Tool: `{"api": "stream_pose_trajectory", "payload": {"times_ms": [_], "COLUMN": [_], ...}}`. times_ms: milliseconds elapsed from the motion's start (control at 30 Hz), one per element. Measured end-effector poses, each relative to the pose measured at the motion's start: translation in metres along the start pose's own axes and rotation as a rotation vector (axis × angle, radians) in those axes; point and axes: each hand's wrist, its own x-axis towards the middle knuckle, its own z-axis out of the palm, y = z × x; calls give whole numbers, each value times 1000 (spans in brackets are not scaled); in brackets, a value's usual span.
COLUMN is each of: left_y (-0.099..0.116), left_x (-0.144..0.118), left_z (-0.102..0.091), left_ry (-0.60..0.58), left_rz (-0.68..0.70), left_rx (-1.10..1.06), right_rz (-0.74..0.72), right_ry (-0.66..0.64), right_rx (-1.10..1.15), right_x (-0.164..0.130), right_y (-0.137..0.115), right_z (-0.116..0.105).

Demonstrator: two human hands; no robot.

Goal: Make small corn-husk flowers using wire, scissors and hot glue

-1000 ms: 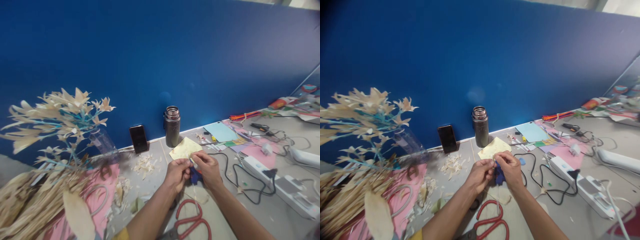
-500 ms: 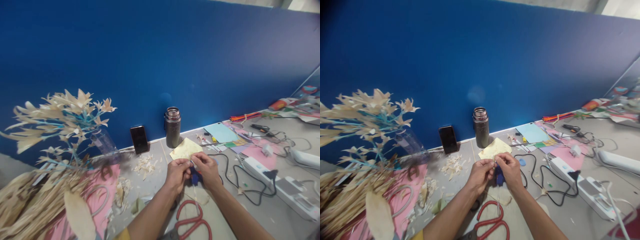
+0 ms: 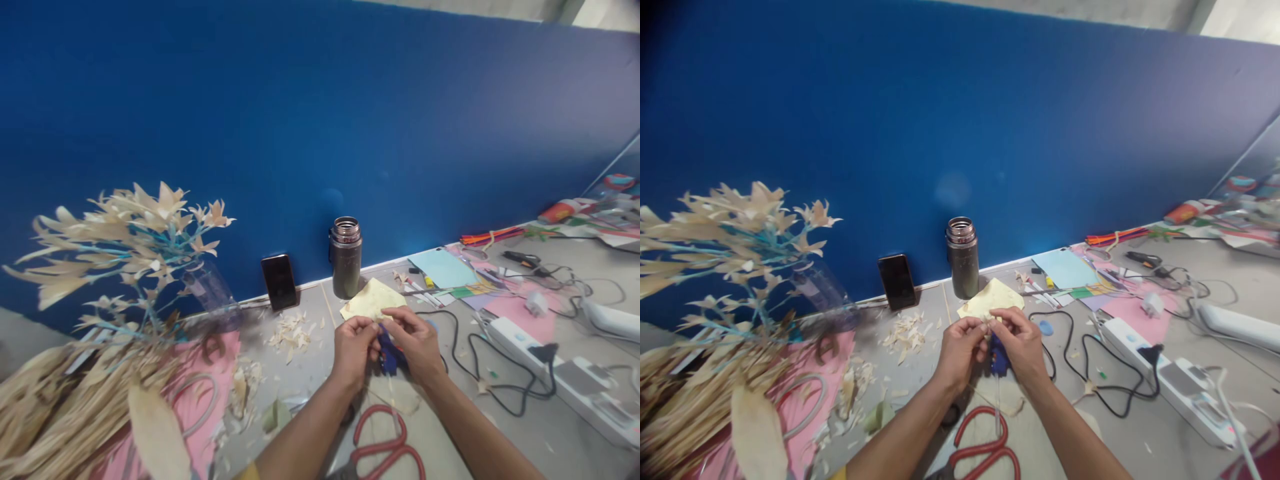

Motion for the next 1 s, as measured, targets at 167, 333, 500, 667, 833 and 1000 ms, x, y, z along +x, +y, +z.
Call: {"api": "stream_pose_trajectory", "payload": {"times_ms": [167, 333, 500, 667, 833, 1000], "left_y": [2, 3, 0, 3, 9, 14], "left_x": [2, 1, 1, 0, 1, 3], "left_z": [-2, -1, -2, -4, -6, -9], "left_ry": [32, -7, -52, -88, -115, -148], "left_rz": [140, 175, 153, 143, 146, 147], "left_rx": [46, 48, 84, 86, 108, 142], "right_rz": [-35, -89, -96, -50, 42, 159], "right_ry": [6, -41, -64, -90, -154, -255], "right_rx": [-23, -74, -86, -38, 60, 212], "right_x": [0, -3, -3, -3, -1, 0], "right_y": [1, -3, -6, -9, -8, 0], "right_z": [-5, -3, -1, -3, -5, -6]}}
